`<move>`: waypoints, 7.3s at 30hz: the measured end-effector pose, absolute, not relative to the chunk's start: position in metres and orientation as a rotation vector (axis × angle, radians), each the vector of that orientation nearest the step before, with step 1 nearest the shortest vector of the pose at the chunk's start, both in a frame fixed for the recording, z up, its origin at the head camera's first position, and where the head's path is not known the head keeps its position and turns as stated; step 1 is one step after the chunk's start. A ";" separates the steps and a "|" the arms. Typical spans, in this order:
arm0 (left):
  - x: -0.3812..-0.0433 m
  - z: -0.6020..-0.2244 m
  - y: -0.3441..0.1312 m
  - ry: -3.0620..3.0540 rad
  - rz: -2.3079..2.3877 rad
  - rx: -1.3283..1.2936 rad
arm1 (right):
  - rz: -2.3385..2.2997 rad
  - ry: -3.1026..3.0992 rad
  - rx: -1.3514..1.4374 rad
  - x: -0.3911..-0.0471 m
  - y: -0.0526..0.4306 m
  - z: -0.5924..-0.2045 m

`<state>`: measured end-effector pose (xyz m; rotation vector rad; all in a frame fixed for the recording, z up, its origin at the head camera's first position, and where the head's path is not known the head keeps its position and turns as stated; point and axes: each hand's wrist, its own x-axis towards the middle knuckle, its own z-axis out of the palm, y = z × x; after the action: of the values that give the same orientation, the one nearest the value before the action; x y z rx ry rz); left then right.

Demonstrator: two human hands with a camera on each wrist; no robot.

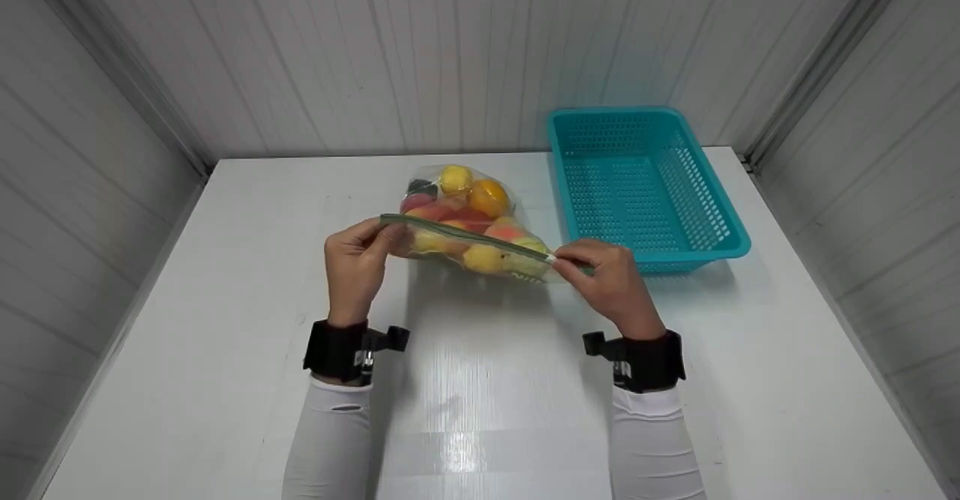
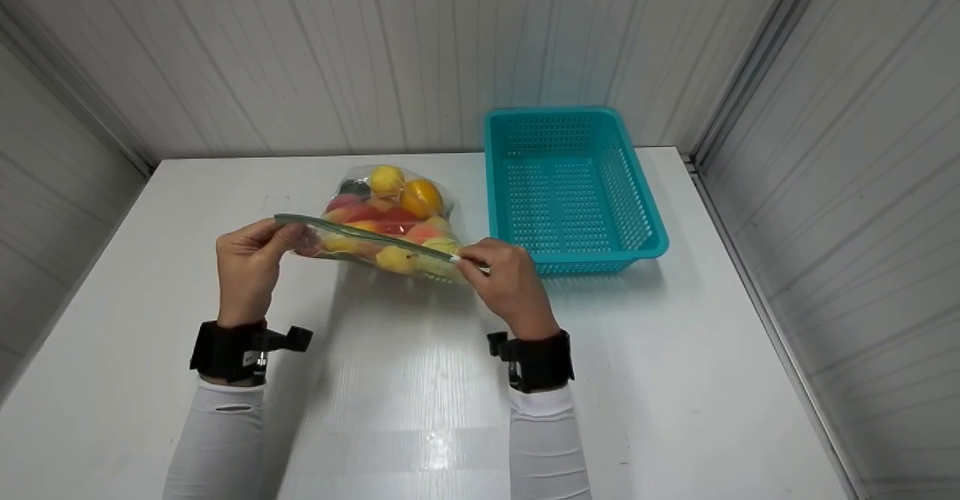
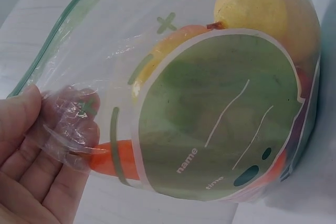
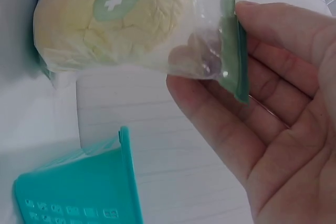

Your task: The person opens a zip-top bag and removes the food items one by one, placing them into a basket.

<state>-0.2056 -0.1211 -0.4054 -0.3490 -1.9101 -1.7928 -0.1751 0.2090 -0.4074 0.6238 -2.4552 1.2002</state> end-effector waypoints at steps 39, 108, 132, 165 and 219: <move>-0.196 -0.411 -0.115 -1.912 -1.834 -0.476 | 1.179 -2.672 0.522 -0.172 0.231 -0.404; -0.181 -0.413 -0.091 -2.021 -1.739 -0.610 | 0.948 -2.836 0.619 -0.173 0.166 -0.409; -0.182 -0.419 -0.082 -2.075 -1.625 -0.680 | 0.999 -2.857 0.718 -0.188 0.160 -0.432; -0.181 -0.417 -0.089 -2.072 -1.656 -0.593 | 1.676 -2.606 0.666 -0.168 0.202 -0.396; -0.184 -0.416 -0.077 -2.096 -1.726 -0.572 | 1.164 -2.504 0.039 -0.207 0.266 -0.433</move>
<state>-0.1839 -0.0769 -0.4159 -0.5722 -2.0958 -1.7260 -0.2071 0.2663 -0.4334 0.0388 -2.5040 1.1635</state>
